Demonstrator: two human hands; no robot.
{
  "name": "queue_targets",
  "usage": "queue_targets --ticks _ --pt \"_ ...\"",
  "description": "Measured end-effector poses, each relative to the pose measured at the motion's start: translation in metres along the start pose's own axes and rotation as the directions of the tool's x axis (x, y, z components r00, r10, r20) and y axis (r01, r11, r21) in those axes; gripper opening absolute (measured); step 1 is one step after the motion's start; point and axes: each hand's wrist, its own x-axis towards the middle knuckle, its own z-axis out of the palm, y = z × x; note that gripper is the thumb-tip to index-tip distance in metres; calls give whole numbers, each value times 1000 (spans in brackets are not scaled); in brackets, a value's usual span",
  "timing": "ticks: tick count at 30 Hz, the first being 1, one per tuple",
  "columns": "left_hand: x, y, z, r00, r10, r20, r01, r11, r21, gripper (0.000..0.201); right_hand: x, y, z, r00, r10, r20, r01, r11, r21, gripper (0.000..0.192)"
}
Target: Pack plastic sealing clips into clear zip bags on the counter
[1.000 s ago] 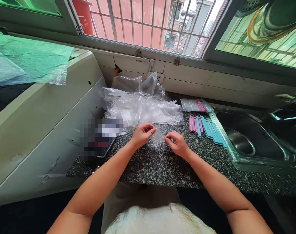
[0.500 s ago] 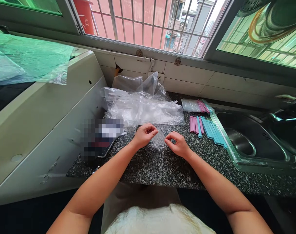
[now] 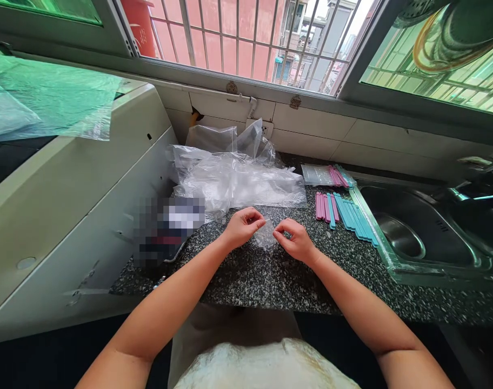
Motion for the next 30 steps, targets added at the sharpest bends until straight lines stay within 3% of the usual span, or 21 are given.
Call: queue_targets --ticks 15,22,30 --pt "0 -2 1 1000 12 23 -13 999 36 17 -1 1 1 1000 -8 25 7 1000 30 14" --pt "-2 0 6 995 31 99 -40 995 88 14 1 -1 1 1000 16 -25 -15 1000 22 14" --pt "-2 -1 6 995 33 89 -40 997 72 15 1 -1 1 1000 -5 -23 6 1000 19 17"
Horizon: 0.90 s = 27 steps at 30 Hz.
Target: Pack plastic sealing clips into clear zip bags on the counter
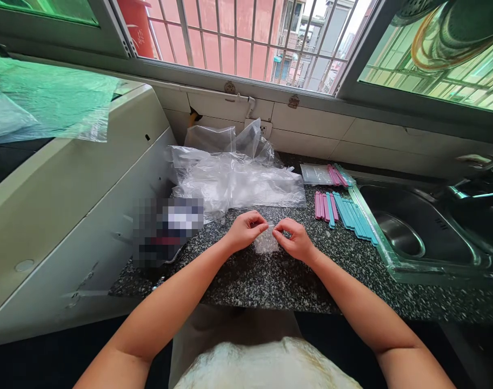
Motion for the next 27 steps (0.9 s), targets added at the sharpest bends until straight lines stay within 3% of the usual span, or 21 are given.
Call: queue_targets --ticks 14,27 --pt "1 -3 -3 997 -74 1 74 996 -59 21 1 -4 -5 996 37 -82 -36 999 11 19" --pt "1 1 -5 998 -26 -61 21 995 -96 21 1 -2 -6 995 49 -88 -45 998 44 18"
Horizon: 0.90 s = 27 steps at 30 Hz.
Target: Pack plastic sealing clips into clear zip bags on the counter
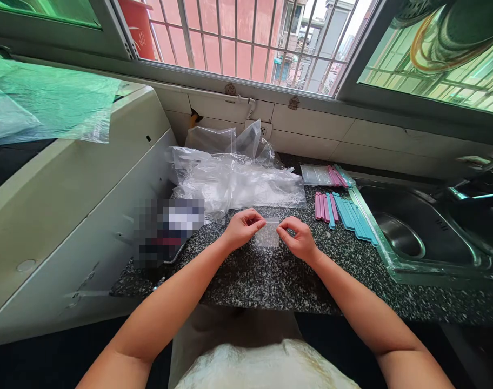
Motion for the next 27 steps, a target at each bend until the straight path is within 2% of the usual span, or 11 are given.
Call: queue_targets --ticks 7,11,14,19,27 --pt "-1 -1 -1 999 5 45 -6 1000 23 19 -1 1 -1 999 -4 33 4 1000 1 16" --pt "-2 1 0 995 14 100 -20 998 63 17 -1 2 -1 1000 28 7 -29 999 24 12" --pt "-2 2 1 991 26 132 -38 995 93 16 -1 2 -1 1000 9 -1 -9 999 36 12" --pt "-2 2 1 991 31 133 -43 995 90 15 0 0 -1 999 -46 14 45 998 31 16" --pt "-1 -1 1 994 9 112 -17 997 71 15 0 1 -1 999 -28 21 27 999 26 18"
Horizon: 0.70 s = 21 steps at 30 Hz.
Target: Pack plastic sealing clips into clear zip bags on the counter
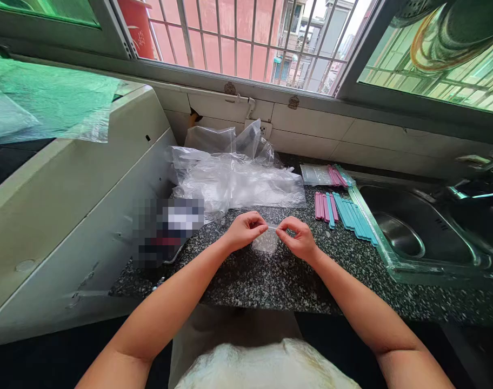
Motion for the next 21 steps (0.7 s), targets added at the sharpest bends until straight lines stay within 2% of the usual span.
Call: queue_targets --ticks 5,11,16,21 --pt "1 -2 -1 998 -46 -50 42 995 -87 20 0 3 0 999 22 -44 -21 1000 23 16" --pt "1 0 -3 995 -25 -100 15 994 -106 19 -1 4 -1 998 35 -60 -33 999 31 15" --pt "1 -2 -2 996 -13 -93 7 998 -66 17 -1 4 0 999 34 -31 -33 999 18 14" --pt "0 -1 0 1000 8 -28 -8 1000 11 15 0 3 2 1000 27 -6 -27 999 17 10"
